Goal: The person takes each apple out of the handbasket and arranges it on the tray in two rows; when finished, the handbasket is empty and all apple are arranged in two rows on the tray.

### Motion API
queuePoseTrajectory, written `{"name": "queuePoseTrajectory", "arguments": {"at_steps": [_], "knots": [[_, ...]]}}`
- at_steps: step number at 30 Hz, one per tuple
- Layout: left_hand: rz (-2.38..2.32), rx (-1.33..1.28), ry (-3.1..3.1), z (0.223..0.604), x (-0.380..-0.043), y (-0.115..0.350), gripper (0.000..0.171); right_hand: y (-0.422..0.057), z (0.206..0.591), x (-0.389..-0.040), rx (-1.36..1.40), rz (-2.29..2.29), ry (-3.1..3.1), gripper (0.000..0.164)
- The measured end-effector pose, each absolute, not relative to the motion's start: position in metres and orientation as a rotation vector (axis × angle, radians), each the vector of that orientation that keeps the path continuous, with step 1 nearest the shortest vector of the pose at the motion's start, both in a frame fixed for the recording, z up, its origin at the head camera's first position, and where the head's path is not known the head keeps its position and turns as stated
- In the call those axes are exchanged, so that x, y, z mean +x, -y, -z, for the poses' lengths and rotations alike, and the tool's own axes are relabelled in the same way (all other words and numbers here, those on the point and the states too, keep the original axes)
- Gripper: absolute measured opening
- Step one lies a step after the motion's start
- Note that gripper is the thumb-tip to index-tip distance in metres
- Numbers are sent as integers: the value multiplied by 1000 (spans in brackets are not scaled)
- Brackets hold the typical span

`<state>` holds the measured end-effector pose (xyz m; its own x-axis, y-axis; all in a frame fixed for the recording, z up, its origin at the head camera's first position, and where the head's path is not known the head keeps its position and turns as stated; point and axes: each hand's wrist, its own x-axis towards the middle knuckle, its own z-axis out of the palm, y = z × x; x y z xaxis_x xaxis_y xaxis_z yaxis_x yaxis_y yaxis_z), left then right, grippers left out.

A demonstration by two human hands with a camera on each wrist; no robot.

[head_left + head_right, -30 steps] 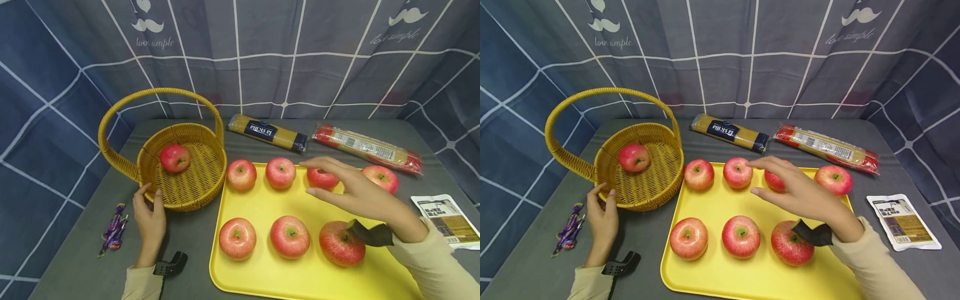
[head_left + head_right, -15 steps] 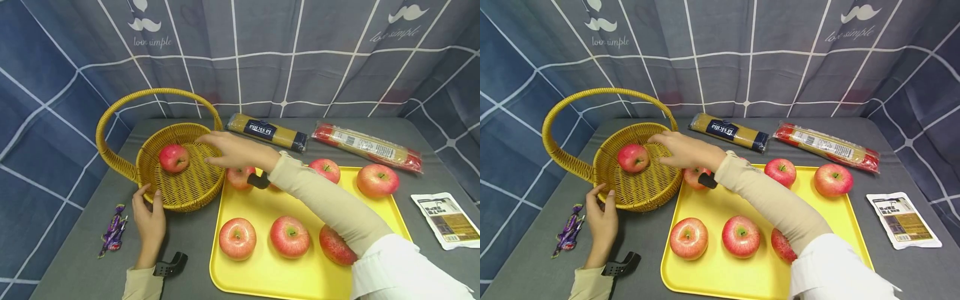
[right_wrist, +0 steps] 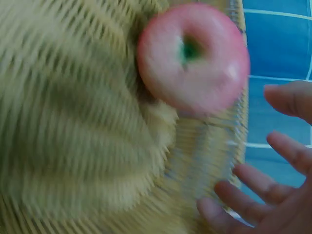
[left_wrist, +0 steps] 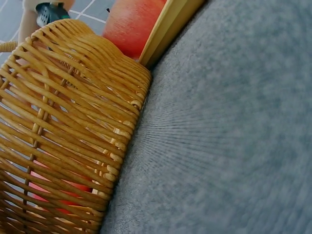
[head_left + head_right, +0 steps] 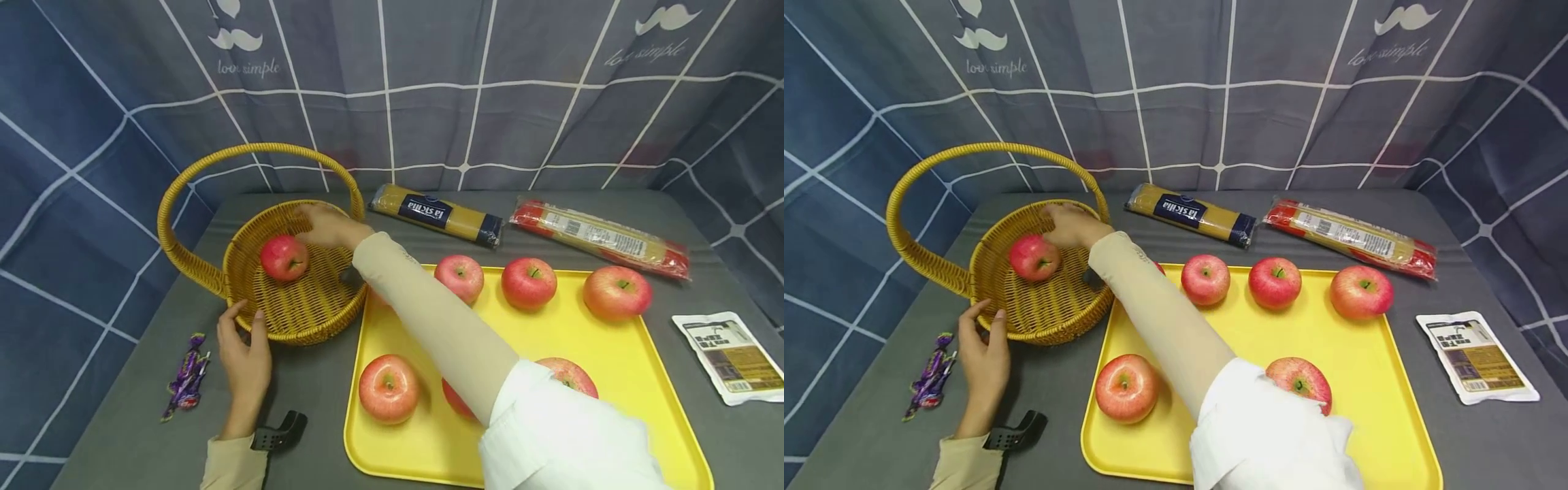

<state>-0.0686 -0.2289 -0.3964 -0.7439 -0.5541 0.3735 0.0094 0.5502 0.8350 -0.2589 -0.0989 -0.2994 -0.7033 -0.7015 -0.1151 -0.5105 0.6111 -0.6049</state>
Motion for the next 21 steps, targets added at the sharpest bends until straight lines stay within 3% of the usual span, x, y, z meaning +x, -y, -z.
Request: {"name": "queuePoseTrajectory", "arguments": {"at_steps": [9, 21], "knots": [[1179, 453, 2170, 395, -69, 230, 37, 116, 331, -242, -952, 1008, -2225, 88], [1177, 446, 2142, 394, -68, 231, 36, 128, 335, -229, -1234, 901, -1907, 100]]}}
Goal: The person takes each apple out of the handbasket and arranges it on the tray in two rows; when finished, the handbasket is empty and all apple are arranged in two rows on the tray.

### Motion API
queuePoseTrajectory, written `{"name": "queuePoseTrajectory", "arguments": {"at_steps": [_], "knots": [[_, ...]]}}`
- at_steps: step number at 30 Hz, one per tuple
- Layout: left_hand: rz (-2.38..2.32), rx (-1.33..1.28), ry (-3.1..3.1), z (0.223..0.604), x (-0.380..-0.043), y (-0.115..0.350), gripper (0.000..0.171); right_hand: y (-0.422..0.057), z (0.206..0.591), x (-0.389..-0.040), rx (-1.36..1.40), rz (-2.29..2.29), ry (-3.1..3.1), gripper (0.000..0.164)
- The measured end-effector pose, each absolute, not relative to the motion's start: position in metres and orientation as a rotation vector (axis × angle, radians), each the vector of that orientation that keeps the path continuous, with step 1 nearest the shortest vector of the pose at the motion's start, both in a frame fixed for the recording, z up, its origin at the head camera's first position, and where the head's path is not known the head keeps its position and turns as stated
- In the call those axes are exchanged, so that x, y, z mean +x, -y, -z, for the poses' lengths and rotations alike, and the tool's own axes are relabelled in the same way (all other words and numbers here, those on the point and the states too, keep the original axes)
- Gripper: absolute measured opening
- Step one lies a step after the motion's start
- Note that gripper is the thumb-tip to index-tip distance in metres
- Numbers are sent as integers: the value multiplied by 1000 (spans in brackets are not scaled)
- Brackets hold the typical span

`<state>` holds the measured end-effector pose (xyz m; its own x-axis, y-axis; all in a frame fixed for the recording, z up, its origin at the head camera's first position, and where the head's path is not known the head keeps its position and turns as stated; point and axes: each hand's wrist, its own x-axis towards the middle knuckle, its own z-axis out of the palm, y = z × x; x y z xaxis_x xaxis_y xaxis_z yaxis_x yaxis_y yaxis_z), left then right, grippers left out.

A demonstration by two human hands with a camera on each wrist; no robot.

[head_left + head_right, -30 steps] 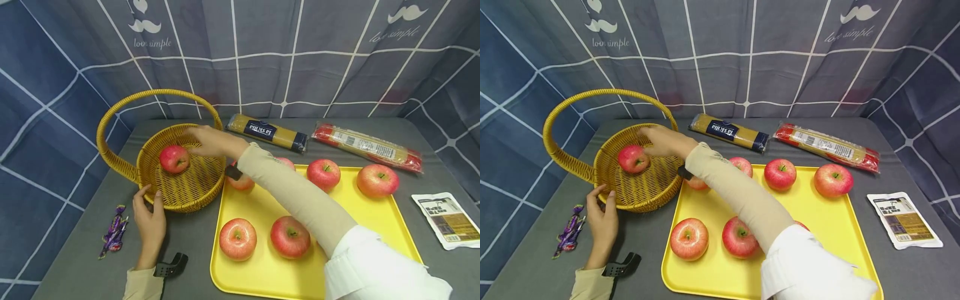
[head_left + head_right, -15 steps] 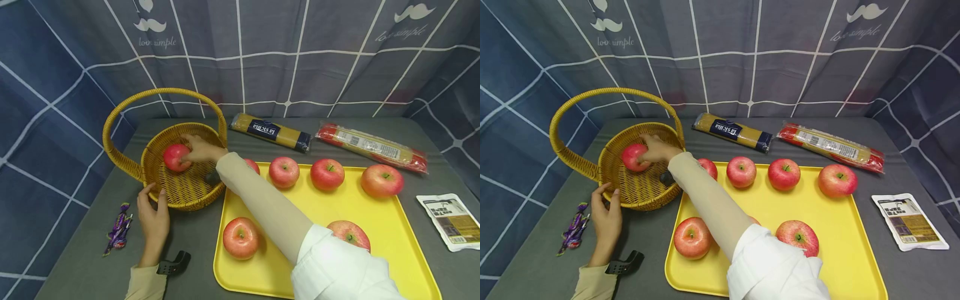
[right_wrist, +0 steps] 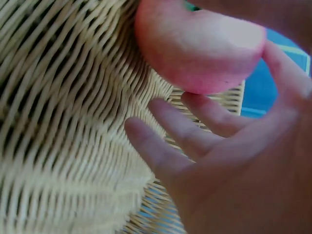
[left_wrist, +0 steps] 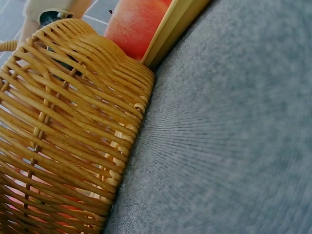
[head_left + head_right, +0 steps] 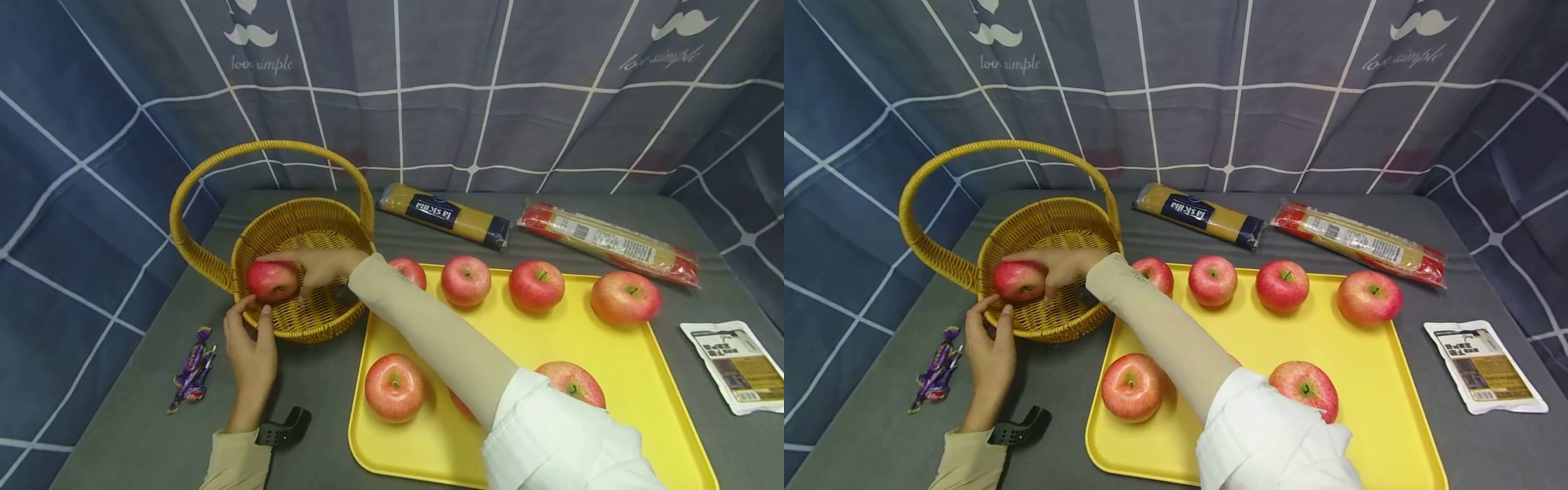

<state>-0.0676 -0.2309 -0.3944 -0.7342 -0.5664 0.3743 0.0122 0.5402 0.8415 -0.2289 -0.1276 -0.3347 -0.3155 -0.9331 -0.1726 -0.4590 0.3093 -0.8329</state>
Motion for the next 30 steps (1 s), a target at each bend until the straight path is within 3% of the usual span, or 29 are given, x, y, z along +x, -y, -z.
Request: {"name": "queuePoseTrajectory", "arguments": {"at_steps": [12, 18, 25, 30], "knots": [[1166, 441, 2143, 396, -68, 232, 35, 129, 333, -215, -1397, 673, -2230, 78], [1189, 424, 2141, 396, -68, 230, 35, 132, 336, -212, -1409, 780, -2254, 70], [1182, 416, 2148, 394, -68, 231, 35, 128, 336, -215, -1380, 934, -2155, 75], [1190, 418, 2147, 393, -68, 233, 36, 126, 323, -218, -1370, 1058, -2091, 65]]}}
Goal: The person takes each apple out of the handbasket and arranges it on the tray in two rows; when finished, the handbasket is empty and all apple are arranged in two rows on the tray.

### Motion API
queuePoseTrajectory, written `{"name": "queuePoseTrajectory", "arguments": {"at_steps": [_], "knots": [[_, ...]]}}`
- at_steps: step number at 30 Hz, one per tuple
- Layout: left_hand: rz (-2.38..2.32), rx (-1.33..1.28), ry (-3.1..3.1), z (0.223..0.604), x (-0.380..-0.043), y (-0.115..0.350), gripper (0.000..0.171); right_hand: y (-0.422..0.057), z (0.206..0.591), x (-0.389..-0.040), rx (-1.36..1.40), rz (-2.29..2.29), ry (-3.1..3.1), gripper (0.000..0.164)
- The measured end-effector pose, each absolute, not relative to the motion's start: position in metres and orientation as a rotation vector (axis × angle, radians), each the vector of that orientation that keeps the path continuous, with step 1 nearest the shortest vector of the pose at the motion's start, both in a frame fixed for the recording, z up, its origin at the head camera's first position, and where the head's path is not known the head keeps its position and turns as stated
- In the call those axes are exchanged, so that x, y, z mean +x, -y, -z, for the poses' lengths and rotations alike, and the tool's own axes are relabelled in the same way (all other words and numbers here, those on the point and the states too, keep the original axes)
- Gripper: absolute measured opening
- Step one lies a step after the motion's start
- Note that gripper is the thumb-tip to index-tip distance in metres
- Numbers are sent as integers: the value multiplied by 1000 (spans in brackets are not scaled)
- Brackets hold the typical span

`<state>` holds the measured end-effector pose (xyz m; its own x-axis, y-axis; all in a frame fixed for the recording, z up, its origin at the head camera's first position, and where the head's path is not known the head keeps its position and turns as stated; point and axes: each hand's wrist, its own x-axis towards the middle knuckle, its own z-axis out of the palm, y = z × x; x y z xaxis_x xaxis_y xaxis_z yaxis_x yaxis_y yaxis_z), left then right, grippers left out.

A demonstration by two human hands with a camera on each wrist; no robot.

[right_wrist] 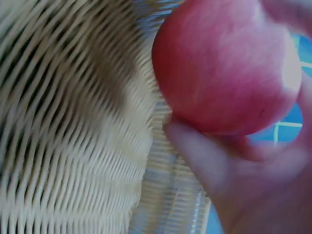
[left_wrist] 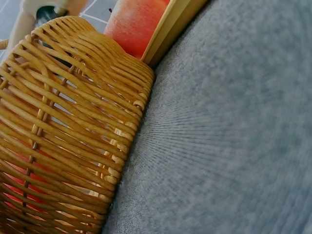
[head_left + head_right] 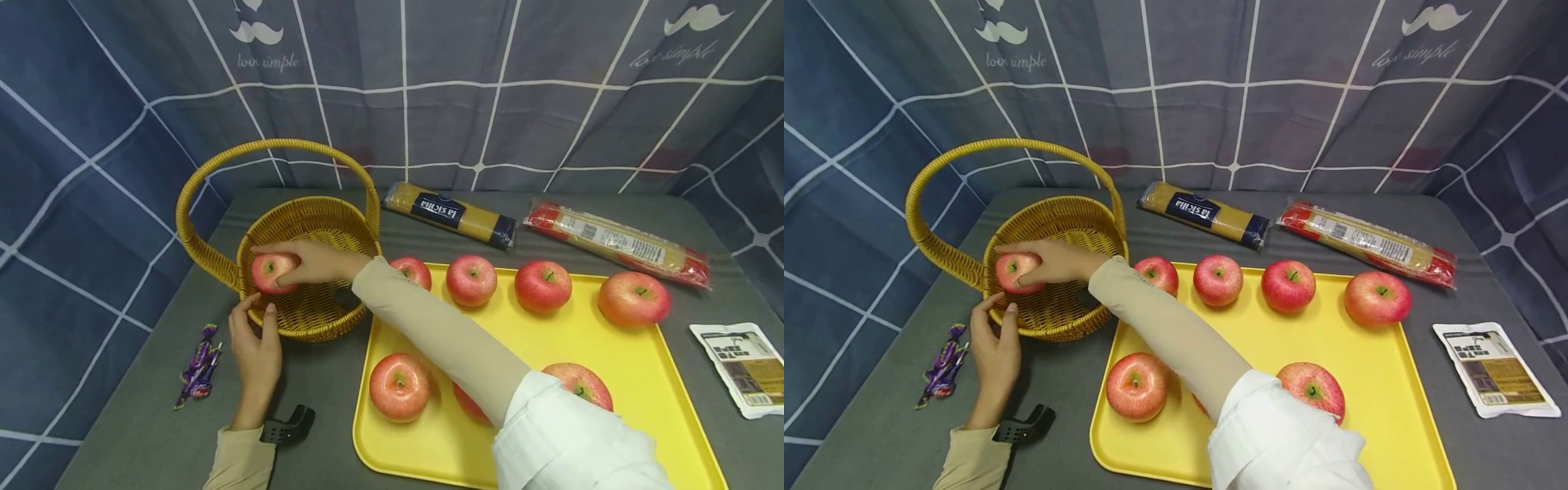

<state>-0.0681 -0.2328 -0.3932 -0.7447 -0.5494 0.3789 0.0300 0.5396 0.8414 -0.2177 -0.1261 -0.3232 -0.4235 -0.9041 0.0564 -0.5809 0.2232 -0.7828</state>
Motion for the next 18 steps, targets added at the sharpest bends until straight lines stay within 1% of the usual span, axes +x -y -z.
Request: {"name": "queuePoseTrajectory", "arguments": {"at_steps": [5, 9, 14, 16, 18], "knots": [[1188, 420, 2135, 392, -68, 235, 36, 109, 295, -215, -1359, 1126, -2166, 62], [1182, 427, 2150, 392, -68, 235, 36, 73, 272, -203, -1348, 1196, -2169, 60], [1191, 430, 2177, 395, -69, 230, 37, -9, 250, -181, -1326, 1197, -2268, 58], [1212, 427, 2178, 396, -68, 230, 38, -47, 243, -168, -1241, 1211, -2315, 57], [1223, 427, 2183, 397, -68, 231, 39, -89, 249, -157, -1150, 1232, -2393, 58]]}}
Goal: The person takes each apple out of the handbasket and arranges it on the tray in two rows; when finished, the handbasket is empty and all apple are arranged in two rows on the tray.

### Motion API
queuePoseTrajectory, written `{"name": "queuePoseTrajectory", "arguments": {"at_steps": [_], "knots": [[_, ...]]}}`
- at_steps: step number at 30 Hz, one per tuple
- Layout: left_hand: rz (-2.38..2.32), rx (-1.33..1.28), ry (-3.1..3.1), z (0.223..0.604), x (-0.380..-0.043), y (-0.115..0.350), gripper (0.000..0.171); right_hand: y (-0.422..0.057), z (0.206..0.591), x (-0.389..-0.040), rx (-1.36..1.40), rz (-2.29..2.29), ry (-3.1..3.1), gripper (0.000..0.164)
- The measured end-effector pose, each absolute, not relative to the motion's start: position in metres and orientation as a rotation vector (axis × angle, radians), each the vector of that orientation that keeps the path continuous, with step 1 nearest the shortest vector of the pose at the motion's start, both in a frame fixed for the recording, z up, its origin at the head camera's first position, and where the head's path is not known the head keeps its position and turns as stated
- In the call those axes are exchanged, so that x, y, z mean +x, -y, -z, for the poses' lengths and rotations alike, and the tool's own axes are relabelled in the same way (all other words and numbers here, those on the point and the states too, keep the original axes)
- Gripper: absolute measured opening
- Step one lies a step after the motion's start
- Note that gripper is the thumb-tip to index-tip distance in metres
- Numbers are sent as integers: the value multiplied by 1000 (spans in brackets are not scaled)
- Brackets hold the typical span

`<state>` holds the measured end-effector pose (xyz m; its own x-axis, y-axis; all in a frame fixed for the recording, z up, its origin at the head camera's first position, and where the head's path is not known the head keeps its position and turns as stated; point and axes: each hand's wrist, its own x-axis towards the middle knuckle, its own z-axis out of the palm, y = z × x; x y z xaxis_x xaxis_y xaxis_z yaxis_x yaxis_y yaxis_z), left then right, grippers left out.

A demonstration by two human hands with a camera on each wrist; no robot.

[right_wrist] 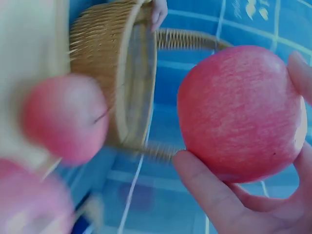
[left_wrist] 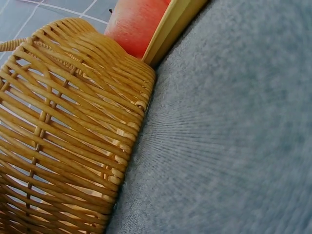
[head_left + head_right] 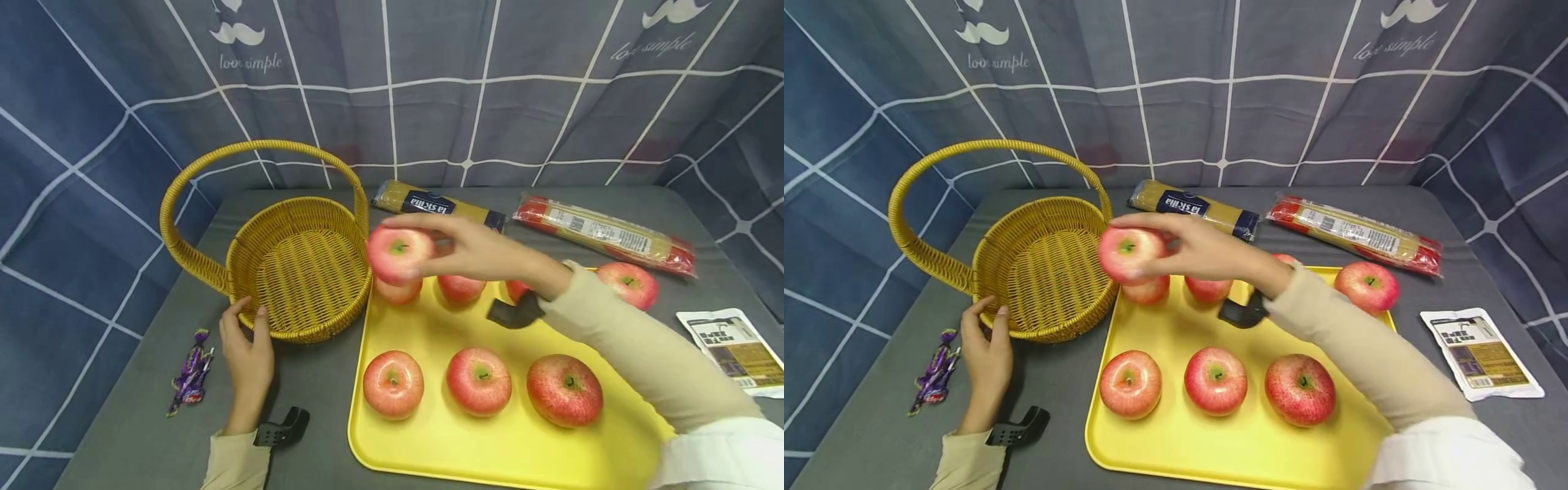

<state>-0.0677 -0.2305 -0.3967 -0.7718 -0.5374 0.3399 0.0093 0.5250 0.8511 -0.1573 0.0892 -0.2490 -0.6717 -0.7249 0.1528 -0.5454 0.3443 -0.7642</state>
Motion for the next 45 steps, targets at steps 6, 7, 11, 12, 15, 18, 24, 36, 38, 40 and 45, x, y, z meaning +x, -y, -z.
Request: {"name": "queuePoseTrajectory", "arguments": {"at_steps": [6, 7, 11, 12, 15, 18, 24, 36, 38, 40, 45], "knots": [[1217, 405, 2191, 396, -68, 232, 39, -212, 303, -104, -802, 1496, -2539, 68], [1209, 399, 2192, 395, -68, 233, 39, -228, 312, -91, -742, 1556, -2555, 70], [1183, 386, 2195, 392, -68, 237, 38, -275, 352, -40, -509, 1844, -2533, 72], [1181, 386, 2198, 391, -68, 238, 38, -283, 362, -29, -456, 1897, -2527, 72], [1180, 393, 2214, 389, -67, 240, 39, -300, 388, -1, -321, 1990, -2526, 72], [1183, 417, 2222, 389, -66, 240, 39, -309, 406, 16, -209, 1991, -2527, 73], [1166, 414, 2226, 391, -67, 238, 40, -314, 420, 30, 3, 1630, -2848, 74], [1177, 397, 2202, 394, -68, 234, 39, -298, 414, 36, 215, 1099, -3302, 91], [1195, 398, 2200, 394, -67, 233, 39, -293, 412, 36, 245, 1048, -3361, 99], [1210, 402, 2199, 395, -67, 232, 39, -291, 410, 36, 276, 1016, -3398, 102], [1211, 423, 2199, 396, -65, 230, 41, -291, 408, 33, 421, 1036, -3384, 100]]}}
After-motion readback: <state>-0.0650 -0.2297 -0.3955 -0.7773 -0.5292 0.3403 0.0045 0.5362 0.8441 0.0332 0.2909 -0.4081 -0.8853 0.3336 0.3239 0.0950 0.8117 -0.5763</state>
